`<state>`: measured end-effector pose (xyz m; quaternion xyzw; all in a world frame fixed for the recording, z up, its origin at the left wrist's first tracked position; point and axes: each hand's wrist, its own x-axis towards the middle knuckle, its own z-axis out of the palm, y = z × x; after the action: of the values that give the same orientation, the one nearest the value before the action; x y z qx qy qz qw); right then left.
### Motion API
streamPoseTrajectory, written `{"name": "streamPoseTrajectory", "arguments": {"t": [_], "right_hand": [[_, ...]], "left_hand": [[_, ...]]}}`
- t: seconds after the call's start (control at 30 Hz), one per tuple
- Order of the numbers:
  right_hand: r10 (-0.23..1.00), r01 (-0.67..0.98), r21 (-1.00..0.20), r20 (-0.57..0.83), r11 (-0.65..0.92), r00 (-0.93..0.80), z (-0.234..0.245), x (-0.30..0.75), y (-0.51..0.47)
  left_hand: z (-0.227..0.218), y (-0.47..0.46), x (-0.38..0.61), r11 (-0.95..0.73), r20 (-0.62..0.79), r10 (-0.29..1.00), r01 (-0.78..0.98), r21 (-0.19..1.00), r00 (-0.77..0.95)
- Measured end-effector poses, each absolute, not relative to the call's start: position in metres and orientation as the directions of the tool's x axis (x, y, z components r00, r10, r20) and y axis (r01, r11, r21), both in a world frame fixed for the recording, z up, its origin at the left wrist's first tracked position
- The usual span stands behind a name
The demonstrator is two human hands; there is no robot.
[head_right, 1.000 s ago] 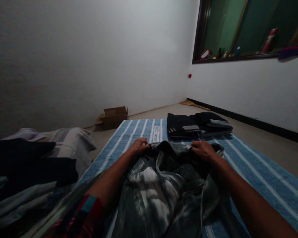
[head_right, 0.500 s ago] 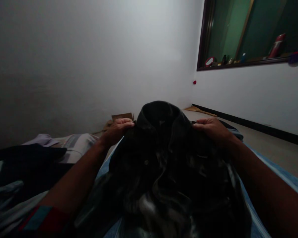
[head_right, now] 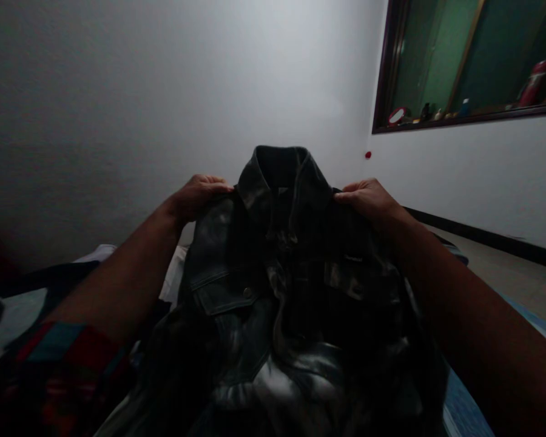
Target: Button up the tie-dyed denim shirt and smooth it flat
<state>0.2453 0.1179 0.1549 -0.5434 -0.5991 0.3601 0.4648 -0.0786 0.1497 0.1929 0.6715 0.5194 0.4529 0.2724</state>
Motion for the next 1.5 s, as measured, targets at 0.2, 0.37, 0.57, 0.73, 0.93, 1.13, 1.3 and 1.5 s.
{"name": "streamPoseTrajectory", "arguments": {"t": [0.2,0.37,0.57,0.73,0.93,1.13,1.3,1.5], "right_hand": [[0.956,0.897,-0.392,0.275,0.206,-0.099,0.098,0.210,0.189],[0.976,0.943,-0.251,0.065,0.217,-0.207,0.035,0.218,0.195],[0.958,0.934,-0.243,-0.051,0.263,-0.283,-0.008,0.248,0.172],[0.960,0.943,-0.216,-0.061,0.255,-0.274,-0.018,0.261,0.142],[0.923,0.908,-0.209,-0.053,0.363,-0.381,-0.021,0.264,0.084],[0.926,0.967,-0.028,0.297,0.252,-0.233,-0.051,0.290,0.028],[0.961,0.957,-0.280,0.238,-0.072,0.142,-0.082,0.319,0.008],[0.965,0.789,-0.593,0.072,-0.161,0.251,-0.073,0.348,0.017]], "left_hand": [[0.104,0.203,-0.094,0.001,0.210,0.961,0.763,0.646,-0.179],[0.019,0.188,-0.114,0.100,0.062,0.983,0.788,0.607,-0.173],[-0.031,0.151,-0.142,0.137,-0.057,0.990,0.829,0.542,-0.127],[-0.052,0.130,-0.150,0.129,-0.095,0.991,0.827,0.548,-0.091],[-0.058,0.111,-0.158,0.149,-0.110,0.988,0.851,0.504,-0.108],[-0.052,0.102,-0.159,0.194,-0.160,0.977,0.883,0.427,-0.138],[-0.004,0.107,-0.165,0.161,0.043,0.980,0.903,0.398,-0.194],[0.053,0.111,-0.172,0.046,0.497,0.817,0.892,0.450,-0.293]]}}
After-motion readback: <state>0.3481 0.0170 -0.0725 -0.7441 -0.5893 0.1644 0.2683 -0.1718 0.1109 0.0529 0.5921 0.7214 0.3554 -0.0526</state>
